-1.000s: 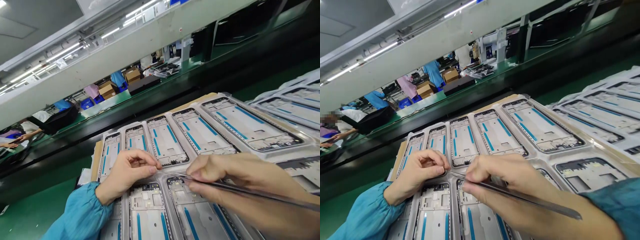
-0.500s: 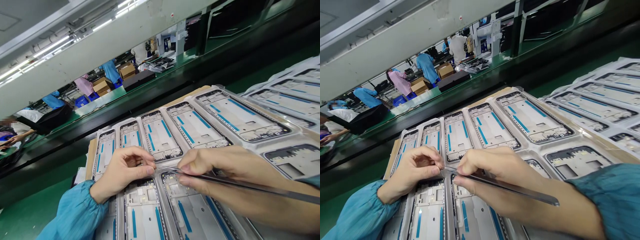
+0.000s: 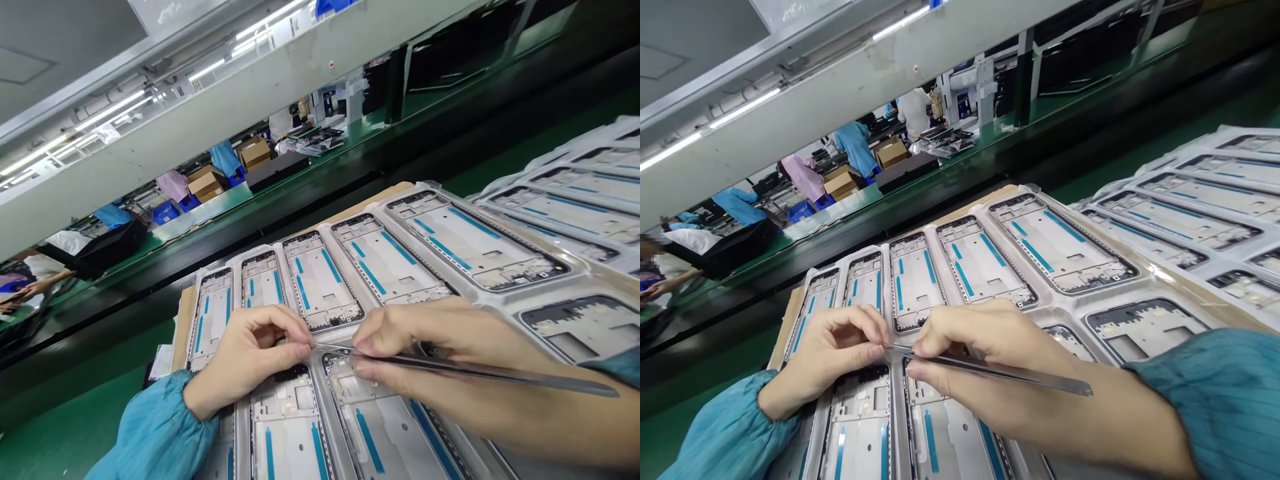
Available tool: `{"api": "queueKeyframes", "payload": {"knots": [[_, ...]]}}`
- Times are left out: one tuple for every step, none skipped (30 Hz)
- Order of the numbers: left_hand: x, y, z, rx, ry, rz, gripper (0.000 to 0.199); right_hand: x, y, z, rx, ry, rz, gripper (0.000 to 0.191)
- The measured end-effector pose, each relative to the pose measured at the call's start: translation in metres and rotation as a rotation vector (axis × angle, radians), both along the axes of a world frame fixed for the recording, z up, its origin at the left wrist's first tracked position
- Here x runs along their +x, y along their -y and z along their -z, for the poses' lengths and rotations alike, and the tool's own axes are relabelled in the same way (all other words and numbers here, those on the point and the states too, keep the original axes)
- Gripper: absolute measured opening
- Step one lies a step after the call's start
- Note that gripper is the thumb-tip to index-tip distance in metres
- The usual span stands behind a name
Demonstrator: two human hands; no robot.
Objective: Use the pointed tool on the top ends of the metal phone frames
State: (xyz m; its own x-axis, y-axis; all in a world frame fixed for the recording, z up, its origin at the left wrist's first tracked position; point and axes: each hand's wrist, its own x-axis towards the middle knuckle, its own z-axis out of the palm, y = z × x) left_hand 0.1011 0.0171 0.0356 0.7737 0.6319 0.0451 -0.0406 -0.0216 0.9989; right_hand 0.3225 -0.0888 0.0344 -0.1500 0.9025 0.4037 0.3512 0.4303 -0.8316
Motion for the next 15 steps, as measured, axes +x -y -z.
{"api": "queueKeyframes", "payload": {"knots": [[0.0003, 0.0002, -0.0002, 0.0, 0.004, 0.004, 0.011, -0.0003, 0.0001, 0.0006, 0.008, 0.005, 0.003, 0.018], [0.0004, 0.0004, -0.0004, -0.001, 0.006, 0.007, 0.011, -0.0006, 0.0003, 0.0011, 0.011, 0.009, 0.003, 0.019], [0.0004, 0.0007, -0.0005, -0.004, 0.005, 0.009, 0.012, -0.0009, 0.0005, 0.0014, 0.008, 0.011, 0.0, 0.018], [0.0003, 0.001, -0.0007, -0.007, 0.005, 0.011, 0.012, -0.0013, 0.0007, 0.0014, 0.002, 0.011, -0.001, 0.018], [0.0001, 0.0012, -0.0008, -0.011, 0.005, 0.012, 0.012, -0.0017, 0.0008, 0.0013, -0.007, 0.01, 0.0, 0.018], [-0.0001, 0.0013, -0.0009, -0.015, 0.004, 0.012, 0.012, -0.002, 0.0007, 0.001, -0.014, 0.01, 0.002, 0.018], [-0.0003, 0.0014, -0.0011, -0.018, 0.003, 0.011, 0.012, -0.0023, 0.0005, 0.0006, -0.019, 0.011, 0.007, 0.018], [-0.0005, 0.0015, -0.0013, -0.019, 0.005, 0.011, 0.013, -0.0024, 0.0002, 0.0004, -0.02, 0.012, 0.01, 0.018], [-0.0005, 0.0016, -0.0015, -0.019, 0.008, 0.013, 0.013, -0.0024, -0.0001, 0.0003, -0.02, 0.016, 0.009, 0.018], [-0.0004, 0.0016, -0.0017, -0.016, 0.009, 0.016, 0.013, -0.0023, -0.0005, 0.0003, -0.019, 0.021, 0.004, 0.018], [-0.0002, 0.0016, -0.0019, -0.014, 0.008, 0.019, 0.013, -0.0021, -0.0008, 0.0004, -0.015, 0.027, -0.003, 0.018], [0.0002, 0.0016, -0.0019, -0.013, 0.009, 0.02, 0.013, -0.0019, -0.0011, 0.0007, -0.008, 0.029, -0.006, 0.018], [0.0006, 0.0015, -0.0018, -0.014, 0.009, 0.019, 0.012, -0.0018, -0.0014, 0.0011, -0.008, 0.031, -0.007, 0.017], [0.0011, 0.0013, -0.0016, -0.016, 0.007, 0.018, 0.012, -0.0018, -0.0016, 0.0016, -0.008, 0.031, -0.008, 0.017], [0.0016, 0.001, -0.0011, -0.019, 0.007, 0.016, 0.012, -0.0018, -0.0018, 0.0021, -0.009, 0.028, -0.008, 0.016]]}}
